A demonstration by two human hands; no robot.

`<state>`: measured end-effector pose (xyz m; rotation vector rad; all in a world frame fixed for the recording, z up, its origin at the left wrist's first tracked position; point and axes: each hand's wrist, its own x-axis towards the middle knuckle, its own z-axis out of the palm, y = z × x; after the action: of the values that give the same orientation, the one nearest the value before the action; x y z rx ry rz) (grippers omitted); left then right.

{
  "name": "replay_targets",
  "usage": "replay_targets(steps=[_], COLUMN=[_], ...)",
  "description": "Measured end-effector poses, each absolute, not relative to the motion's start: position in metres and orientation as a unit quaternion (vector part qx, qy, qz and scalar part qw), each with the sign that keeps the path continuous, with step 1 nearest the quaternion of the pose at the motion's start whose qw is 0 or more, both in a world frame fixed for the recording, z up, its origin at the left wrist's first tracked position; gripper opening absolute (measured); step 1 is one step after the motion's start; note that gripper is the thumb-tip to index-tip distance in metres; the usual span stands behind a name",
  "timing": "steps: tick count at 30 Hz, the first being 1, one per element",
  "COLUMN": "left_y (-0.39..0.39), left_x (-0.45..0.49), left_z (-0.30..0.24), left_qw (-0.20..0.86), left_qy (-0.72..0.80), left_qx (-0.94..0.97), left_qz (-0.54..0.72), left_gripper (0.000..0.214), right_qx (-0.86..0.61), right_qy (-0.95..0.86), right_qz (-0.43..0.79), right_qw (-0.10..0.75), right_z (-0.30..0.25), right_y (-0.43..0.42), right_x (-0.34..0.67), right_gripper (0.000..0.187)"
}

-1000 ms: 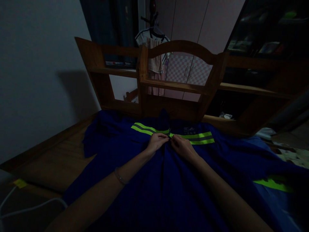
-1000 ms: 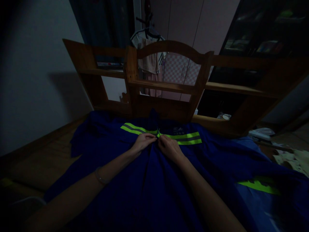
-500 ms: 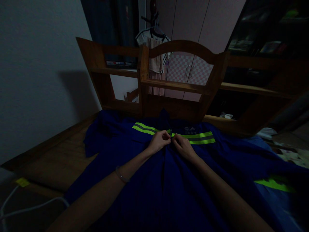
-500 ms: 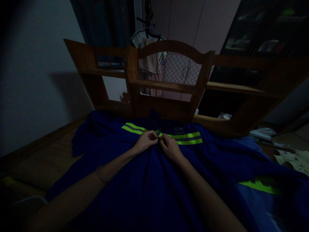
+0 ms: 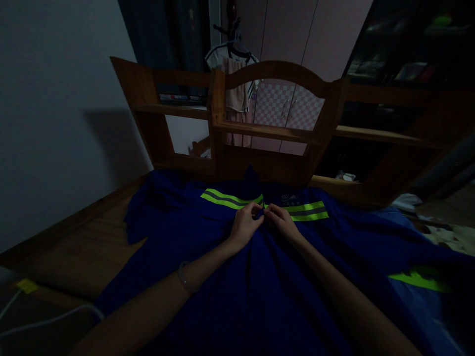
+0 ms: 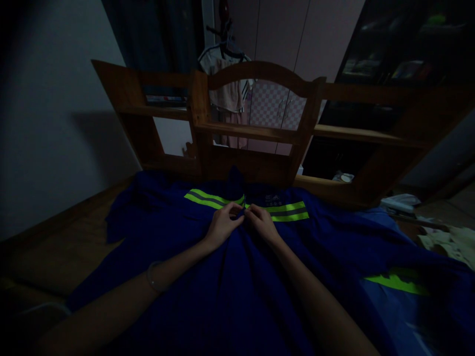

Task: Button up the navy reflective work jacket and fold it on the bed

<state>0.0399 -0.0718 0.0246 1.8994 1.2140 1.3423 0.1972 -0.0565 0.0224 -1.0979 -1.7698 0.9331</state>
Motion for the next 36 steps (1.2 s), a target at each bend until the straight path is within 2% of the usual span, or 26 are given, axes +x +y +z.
replay_targets(steps=[9, 14, 36], left_y=[-0.0739, -0.0736, -0.0696], left_x=[0.0401, 0.0409, 0.0392], left_z=[0.0256, 0.0271, 0.0253], left_qw=[0.174, 0.145, 0.126], left_qy=[0.477, 0.481, 0.468], left_qx=[0.722, 0.733, 0.763], left_qz=[0.47, 0.459, 0.428], left_gripper=[0.012, 0.013, 0.019], right_qx=[-0.393, -0.391, -0.448], right_qy=[-0.685, -0.699, -0.722], right_qz=[0.42, 0.411, 0.31], right_qw=[0.448, 0.436, 0.428], right_z=[0.0214, 0.0225, 0.0206], right_y=[-0.0575, -0.0587, -0.0601], right_x=[0.1983, 0.1981, 0.1969], right_gripper=[0.021, 0.019, 0.02])
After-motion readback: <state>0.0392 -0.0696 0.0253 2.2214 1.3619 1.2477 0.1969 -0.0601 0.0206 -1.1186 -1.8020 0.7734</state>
